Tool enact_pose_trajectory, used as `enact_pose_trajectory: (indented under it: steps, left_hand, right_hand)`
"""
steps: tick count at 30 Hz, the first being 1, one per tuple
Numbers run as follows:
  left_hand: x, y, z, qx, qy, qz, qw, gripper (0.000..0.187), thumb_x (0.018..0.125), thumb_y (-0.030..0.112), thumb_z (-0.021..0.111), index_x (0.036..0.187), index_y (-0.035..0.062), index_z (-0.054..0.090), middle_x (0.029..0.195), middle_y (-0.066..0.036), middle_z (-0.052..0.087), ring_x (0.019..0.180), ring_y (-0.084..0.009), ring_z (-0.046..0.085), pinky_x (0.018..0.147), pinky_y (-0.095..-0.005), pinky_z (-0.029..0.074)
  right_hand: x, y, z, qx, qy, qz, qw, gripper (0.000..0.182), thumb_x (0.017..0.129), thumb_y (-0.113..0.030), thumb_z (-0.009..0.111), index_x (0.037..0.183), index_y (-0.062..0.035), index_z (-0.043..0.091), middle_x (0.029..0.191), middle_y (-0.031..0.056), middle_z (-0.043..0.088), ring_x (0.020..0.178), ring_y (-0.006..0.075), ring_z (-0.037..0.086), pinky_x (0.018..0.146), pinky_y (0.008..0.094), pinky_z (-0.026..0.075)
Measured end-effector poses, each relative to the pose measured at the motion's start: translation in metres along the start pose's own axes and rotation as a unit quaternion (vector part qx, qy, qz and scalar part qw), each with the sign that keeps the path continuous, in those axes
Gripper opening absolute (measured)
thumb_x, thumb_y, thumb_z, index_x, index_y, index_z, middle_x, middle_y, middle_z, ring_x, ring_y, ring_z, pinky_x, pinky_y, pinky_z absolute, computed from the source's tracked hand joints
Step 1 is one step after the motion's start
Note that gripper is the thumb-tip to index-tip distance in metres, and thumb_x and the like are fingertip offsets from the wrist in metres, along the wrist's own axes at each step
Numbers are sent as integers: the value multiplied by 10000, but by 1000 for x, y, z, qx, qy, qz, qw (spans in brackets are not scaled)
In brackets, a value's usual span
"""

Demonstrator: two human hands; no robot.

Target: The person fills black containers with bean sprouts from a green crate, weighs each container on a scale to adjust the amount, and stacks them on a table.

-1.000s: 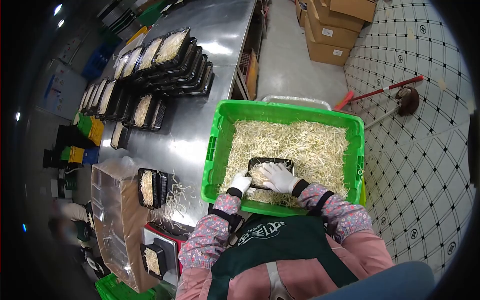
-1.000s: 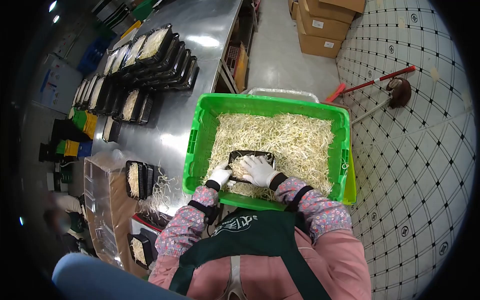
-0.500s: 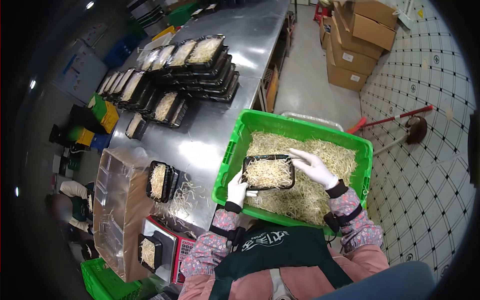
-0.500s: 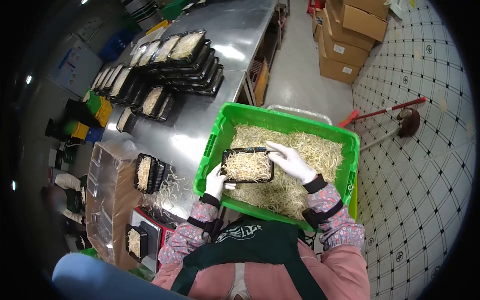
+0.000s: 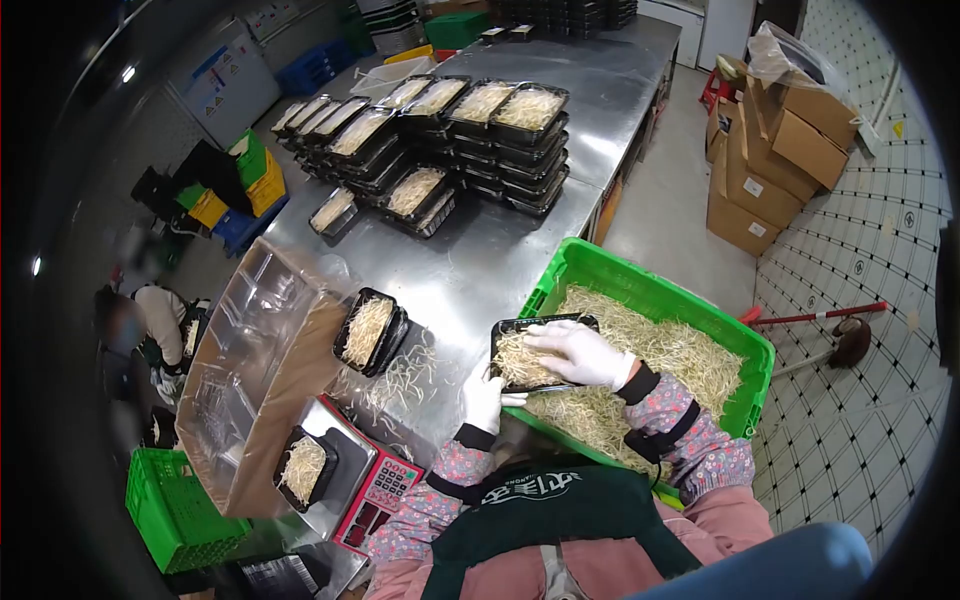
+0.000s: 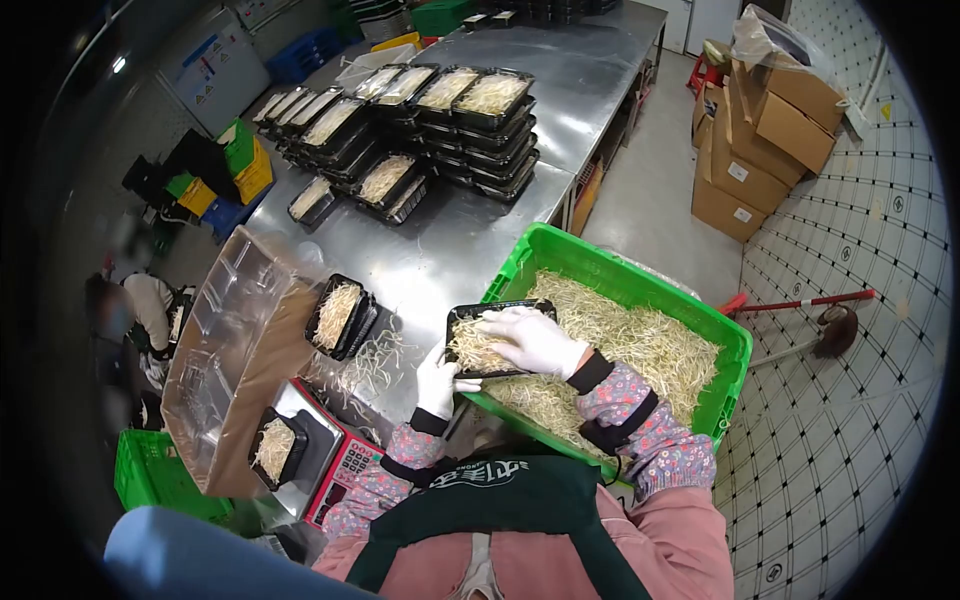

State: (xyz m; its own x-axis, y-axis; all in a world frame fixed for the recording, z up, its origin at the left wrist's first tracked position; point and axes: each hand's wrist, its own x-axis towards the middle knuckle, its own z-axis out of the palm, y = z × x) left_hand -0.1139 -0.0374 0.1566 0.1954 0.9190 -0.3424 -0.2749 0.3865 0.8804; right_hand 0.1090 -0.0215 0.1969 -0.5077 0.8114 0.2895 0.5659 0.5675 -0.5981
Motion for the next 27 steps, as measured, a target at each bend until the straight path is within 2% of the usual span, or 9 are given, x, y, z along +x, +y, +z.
enact_pose_trajectory:
  steps: [3, 4, 7, 15, 16, 19, 21, 23, 27]
  left_hand:
    - [-4, 15, -29, -1, 32, 9, 999, 548, 850, -47, 409, 1398, -28, 400, 1168, -189, 627, 755, -285, 711, 545, -316, 627]
    - [-4, 18, -38, -14, 38, 23, 999, 545, 851, -47, 405, 1396, -29, 400, 1167, -191, 627, 755, -289, 711, 547, -318, 628]
    - [-8, 27, -55, -30, 53, 45, 997, 546, 850, -57, 386, 1396, -30, 398, 1172, -200, 622, 757, -298, 710, 557, -324, 631]
    - [-20, 28, -114, -83, 116, 74, 987, 561, 853, -84, 310, 1405, -1, 368, 1200, -220, 596, 753, -356, 703, 590, -384, 638]
    - [-21, 26, -121, -103, 140, 72, 982, 566, 850, -89, 307, 1405, 3, 370, 1200, -220, 596, 757, -364, 702, 588, -391, 638]
    - [-33, 27, -129, -152, 171, 73, 971, 598, 841, -99, 299, 1425, 16, 357, 1200, -216, 596, 764, -376, 700, 577, -403, 635]
    - [-41, 28, -124, -133, 197, 59, 970, 637, 820, -86, 326, 1450, 1, 341, 1220, -198, 593, 783, -321, 697, 572, -371, 632]
    - [-44, 29, -124, -147, 203, 71, 966, 628, 835, -82, 321, 1457, 0, 330, 1229, -204, 586, 798, -332, 696, 577, -368, 633]
    - [-52, 17, -141, -106, 224, 55, 967, 607, 837, -91, 324, 1436, 1, 364, 1236, -200, 583, 825, -305, 698, 581, -353, 635]
  right_hand:
    - [20, -17, -22, 115, 54, 24, 992, 354, 896, -205, 604, 1212, -49, 633, 1180, 188, 645, 1088, 349, 603, 981, 406, 457]
    - [26, -30, -26, 136, 8, 85, 987, 319, 904, -202, 600, 1168, -31, 650, 1109, 196, 667, 1027, 338, 633, 937, 405, 485]
    - [39, -46, 11, 102, -138, 19, 985, 270, 915, -207, 566, 1072, -24, 686, 1003, 197, 684, 947, 356, 644, 875, 412, 507]
    - [85, -62, 31, 180, -50, -4, 982, 255, 911, -190, 589, 1053, -5, 692, 902, 180, 684, 883, 342, 649, 827, 408, 504]
    - [91, -54, 42, 157, 61, 1, 986, 261, 907, -191, 613, 1085, -15, 687, 925, 168, 691, 878, 328, 650, 821, 398, 506]
    - [118, -47, 75, -129, 119, 18, 984, 462, 937, -260, 591, 1297, 23, 536, 1301, 248, 558, 1230, 400, 512, 1059, 446, 377]
    - [123, -47, 126, -186, 30, 14, 982, 612, 943, -412, 510, 1372, 21, 446, 1417, 228, 460, 1322, 424, 399, 1110, 503, 290]
    - [123, -70, 148, -169, -35, -85, 981, 575, 969, -382, 479, 1404, -10, 424, 1426, 258, 434, 1353, 407, 379, 1118, 514, 282]
    - [131, -71, 162, -79, -171, -97, 977, 531, 974, -397, 466, 1399, -78, 464, 1420, 217, 459, 1339, 356, 411, 1117, 488, 290]
